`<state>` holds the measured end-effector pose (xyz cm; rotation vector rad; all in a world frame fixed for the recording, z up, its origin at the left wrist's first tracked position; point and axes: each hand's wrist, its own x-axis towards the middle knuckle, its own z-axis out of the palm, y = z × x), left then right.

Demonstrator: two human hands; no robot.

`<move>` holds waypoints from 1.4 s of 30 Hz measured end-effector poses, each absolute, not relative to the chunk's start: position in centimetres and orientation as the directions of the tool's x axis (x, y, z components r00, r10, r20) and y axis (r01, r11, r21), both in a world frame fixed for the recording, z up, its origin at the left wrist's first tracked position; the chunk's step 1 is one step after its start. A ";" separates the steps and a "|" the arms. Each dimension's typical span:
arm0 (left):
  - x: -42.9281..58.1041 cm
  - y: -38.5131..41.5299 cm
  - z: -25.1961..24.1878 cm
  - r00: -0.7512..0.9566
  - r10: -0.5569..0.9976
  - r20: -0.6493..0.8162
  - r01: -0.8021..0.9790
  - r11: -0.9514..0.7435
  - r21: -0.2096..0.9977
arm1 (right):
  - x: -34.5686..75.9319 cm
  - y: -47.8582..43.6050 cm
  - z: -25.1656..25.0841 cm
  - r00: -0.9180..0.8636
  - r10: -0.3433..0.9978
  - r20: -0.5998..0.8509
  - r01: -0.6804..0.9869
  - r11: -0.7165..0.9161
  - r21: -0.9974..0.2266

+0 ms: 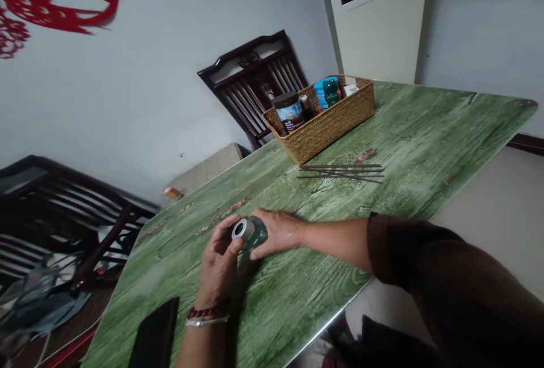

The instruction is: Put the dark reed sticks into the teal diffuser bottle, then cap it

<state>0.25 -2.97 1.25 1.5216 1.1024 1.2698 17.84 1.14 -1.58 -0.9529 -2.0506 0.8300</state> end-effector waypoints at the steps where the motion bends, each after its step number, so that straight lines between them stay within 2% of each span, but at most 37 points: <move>1: 0.1 -3.0 1.3 0.107 0.965 0.241 0.120 -0.253 0.960 | 17.8 1.2 -1.6 -0.471 0.816 0.334 0.355 0.522 -0.775; 7: 0.1 -2.7 1.4 0.059 0.967 0.249 0.327 -0.255 0.910 | 17.7 1.2 -1.7 -0.495 0.806 0.325 0.346 0.526 -0.776; 10: 0.4 -2.5 1.3 0.018 0.960 0.278 0.363 -0.266 0.893 | 17.8 1.1 -1.7 -0.503 0.801 0.325 0.347 0.531 -0.773; 14: 0.2 -2.7 1.2 0.039 0.962 0.269 0.345 -0.266 0.900 | 17.8 1.1 -1.6 -0.506 0.799 0.325 0.348 0.534 -0.771; 18: -0.2 -3.2 2.0 0.171 0.969 0.177 0.223 -0.213 0.951 | 17.8 1.0 -1.5 -0.489 0.813 0.316 0.374 0.523 -0.766; 21: -0.2 -3.3 2.5 0.238 0.946 0.220 0.198 -0.269 0.943 | 17.8 1.0 -1.4 -0.479 0.820 0.313 0.366 0.511 -0.778; 25: 0.0 -3.0 2.1 0.125 0.937 0.325 0.322 -0.349 0.880 | 17.9 1.0 -1.5 -0.487 0.816 0.310 0.362 0.512 -0.779; 29: 0.3 -2.8 1.7 0.093 0.952 0.292 0.421 -0.304 0.855 | 17.9 1.0 -1.5 -0.501 0.805 0.317 0.354 0.525 -0.774; 36: 0.3 -2.3 1.8 -0.055 0.903 0.427 0.387 -0.375 0.843 | 17.7 0.8 -1.5 -0.508 0.797 0.328 0.356 0.540 -0.762; 38: 0.2 -2.2 1.7 -0.048 0.908 0.417 0.373 -0.371 0.850 | 17.7 0.8 -1.5 -0.505 0.799 0.327 0.360 0.539 -0.762; 42: 0.1 -2.4 1.5 0.035 0.950 0.309 0.390 -0.298 0.871 | 17.8 0.9 -1.4 -0.518 0.793 0.320 0.361 0.543 -0.758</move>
